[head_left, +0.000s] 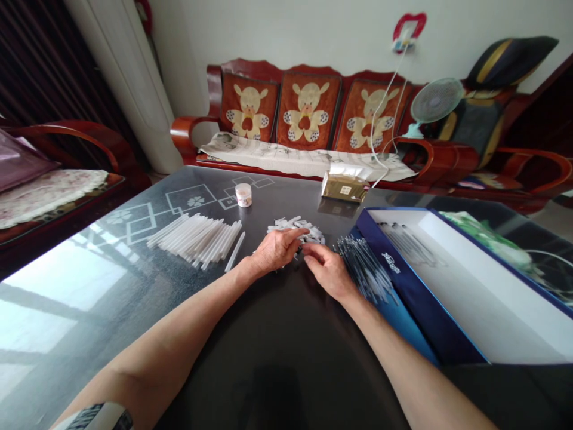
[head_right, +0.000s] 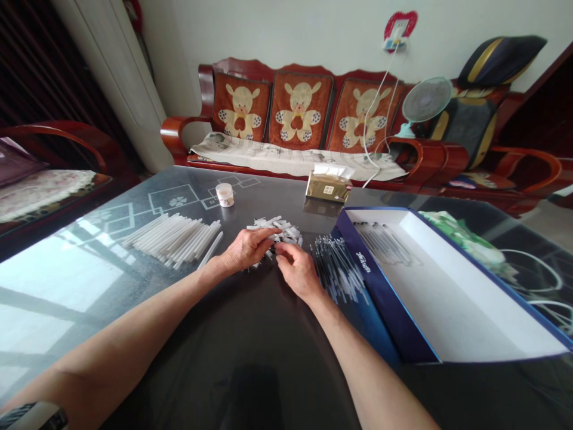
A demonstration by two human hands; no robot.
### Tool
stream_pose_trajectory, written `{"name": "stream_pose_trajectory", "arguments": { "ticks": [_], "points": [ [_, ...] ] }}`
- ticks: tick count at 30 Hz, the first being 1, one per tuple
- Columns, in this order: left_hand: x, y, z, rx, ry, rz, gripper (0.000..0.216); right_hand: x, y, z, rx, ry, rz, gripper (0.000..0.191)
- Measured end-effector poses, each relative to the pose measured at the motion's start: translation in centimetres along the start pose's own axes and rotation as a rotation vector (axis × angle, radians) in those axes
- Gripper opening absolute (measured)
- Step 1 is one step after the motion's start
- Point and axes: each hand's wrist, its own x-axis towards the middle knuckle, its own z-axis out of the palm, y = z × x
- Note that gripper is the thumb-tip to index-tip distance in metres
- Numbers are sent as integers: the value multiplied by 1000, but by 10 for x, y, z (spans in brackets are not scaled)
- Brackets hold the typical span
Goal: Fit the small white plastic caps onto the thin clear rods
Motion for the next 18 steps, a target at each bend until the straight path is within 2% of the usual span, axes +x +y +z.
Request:
{"name": "stream_pose_trajectory", "arguments": {
  "ticks": [4,7,10,13,15,18],
  "points": [
    [1,-1,3,55,7,-72,34,-7,-5,4,-349,-184,-336,29],
    [1,0,5,58,11,-115,32,-10,-4,6,-464,-247,-405,27],
    [0,0,5,44,24,-134,26,-11,-2,7,-479,-217,-395,21],
    [1,-1,5,35,28,-140,21,-8,0,7,-352,-70,-287,14],
    [1,-1,4,31,22,-133,20,-4,2,8,-165,30,-108,13],
    [1,1,2,23,1,-118,20,2,6,8,207,117,182,23]
  ]
}}
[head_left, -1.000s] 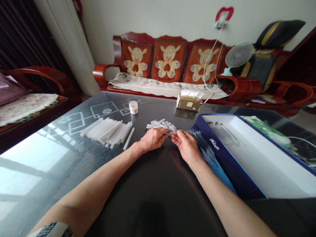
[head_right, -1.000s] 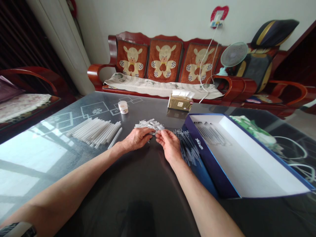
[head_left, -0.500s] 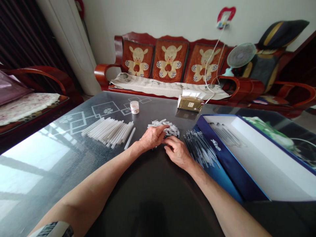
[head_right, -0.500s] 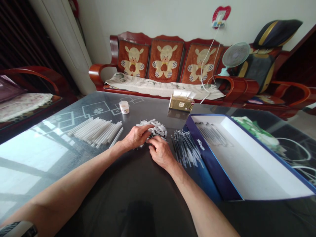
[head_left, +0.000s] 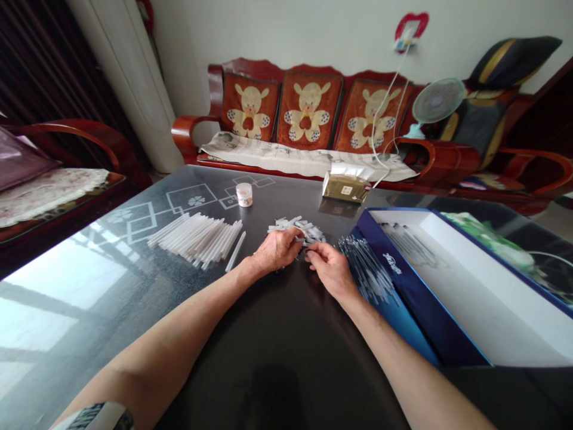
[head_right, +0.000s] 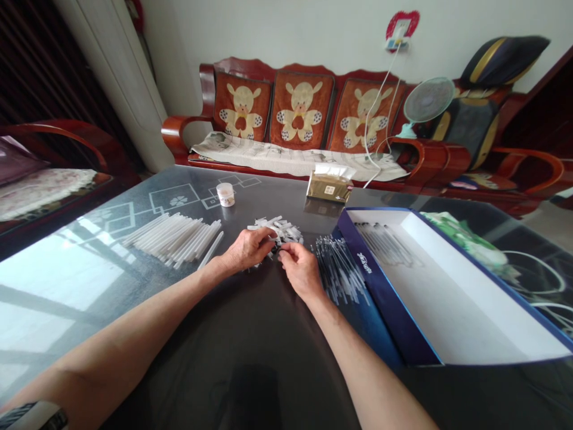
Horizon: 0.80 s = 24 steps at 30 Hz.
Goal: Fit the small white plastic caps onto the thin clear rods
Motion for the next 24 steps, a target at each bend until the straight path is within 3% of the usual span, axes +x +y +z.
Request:
{"name": "stream_pose_trajectory", "arguments": {
  "ticks": [3,6,24],
  "points": [
    [-1,2,-1,-3,-37,7,20,4,1,-1,258,79,140,34],
    [-1,5,-2,-3,-79,19,21,5,-1,-1,339,119,162,38],
    [-2,1,4,-32,-84,143,17,4,2,-1,257,92,125,34]
  ]
}}
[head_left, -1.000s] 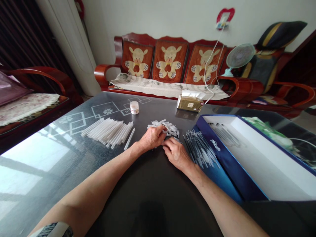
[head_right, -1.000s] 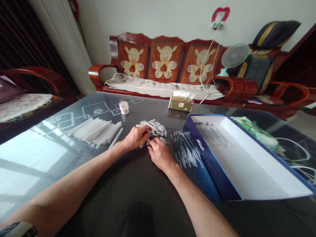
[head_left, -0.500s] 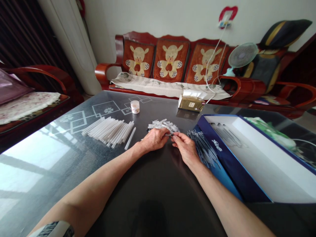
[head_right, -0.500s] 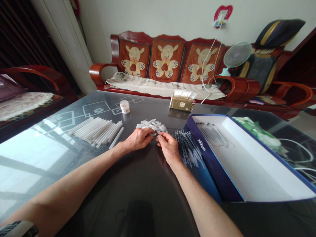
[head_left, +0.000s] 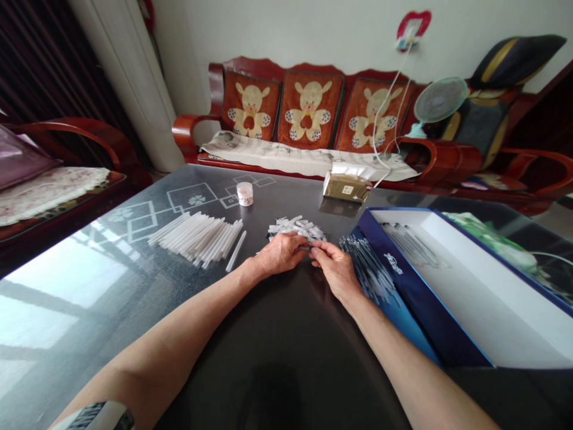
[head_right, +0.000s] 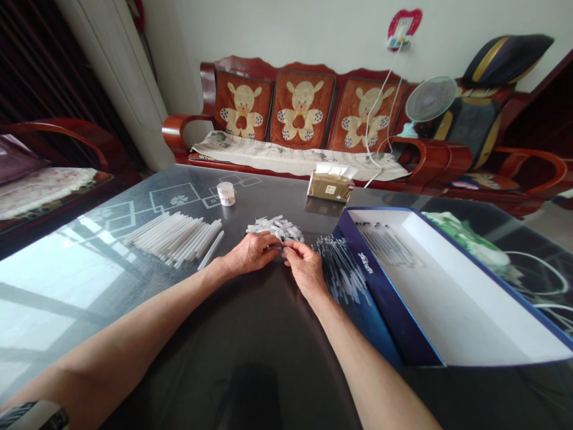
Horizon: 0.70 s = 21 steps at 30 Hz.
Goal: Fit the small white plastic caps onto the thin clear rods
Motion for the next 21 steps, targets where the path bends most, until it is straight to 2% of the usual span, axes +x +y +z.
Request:
{"name": "stream_pose_trajectory", "arguments": {
  "ticks": [8,21],
  "points": [
    [1,0,0,-19,-17,3,13,-1,0,1,2,19,0,35],
    [0,3,-5,105,-42,-41,16,-1,-1,-1,-44,-59,13,40]
  ]
}}
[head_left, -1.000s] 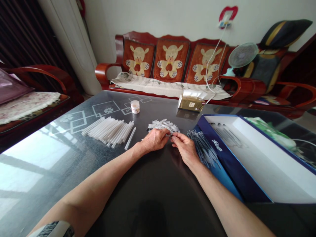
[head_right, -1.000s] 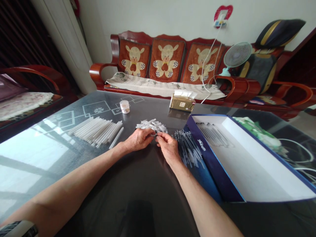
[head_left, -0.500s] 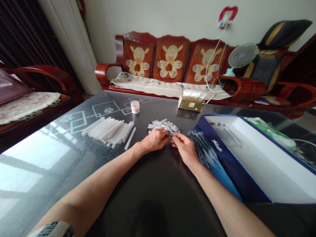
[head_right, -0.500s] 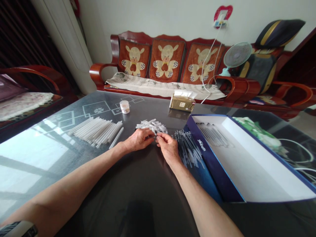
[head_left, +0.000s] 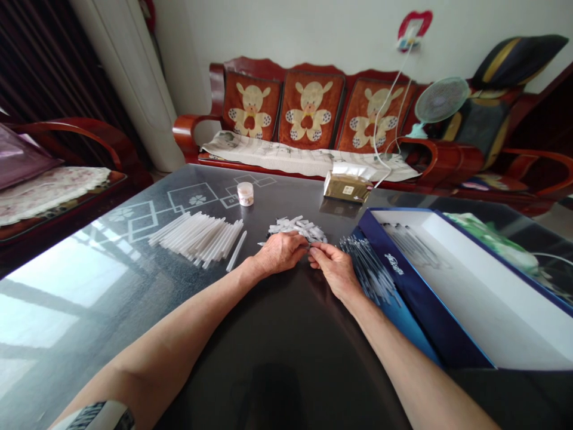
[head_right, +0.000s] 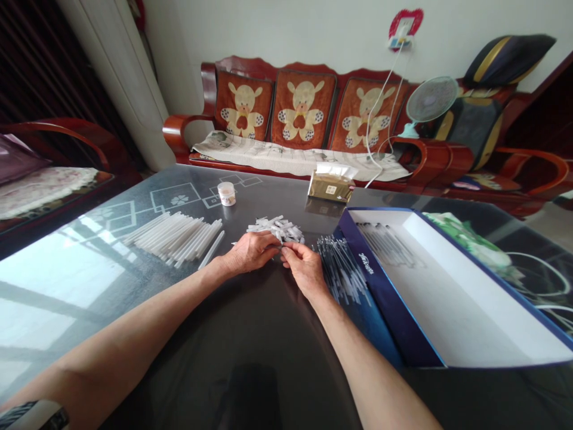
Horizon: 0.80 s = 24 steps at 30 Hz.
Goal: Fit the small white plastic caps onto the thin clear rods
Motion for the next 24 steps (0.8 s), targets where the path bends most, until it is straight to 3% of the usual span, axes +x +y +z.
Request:
{"name": "stream_pose_trajectory", "arguments": {
  "ticks": [8,16,24],
  "points": [
    [1,-2,-1,-30,1,55,16,-4,-10,4,-163,13,-25,55],
    [0,-4,2,-14,-20,45,17,-6,-6,0,-138,-43,-92,36],
    [1,-3,-2,-23,-18,86,17,-3,-5,0,-186,-6,-87,50]
  ]
}}
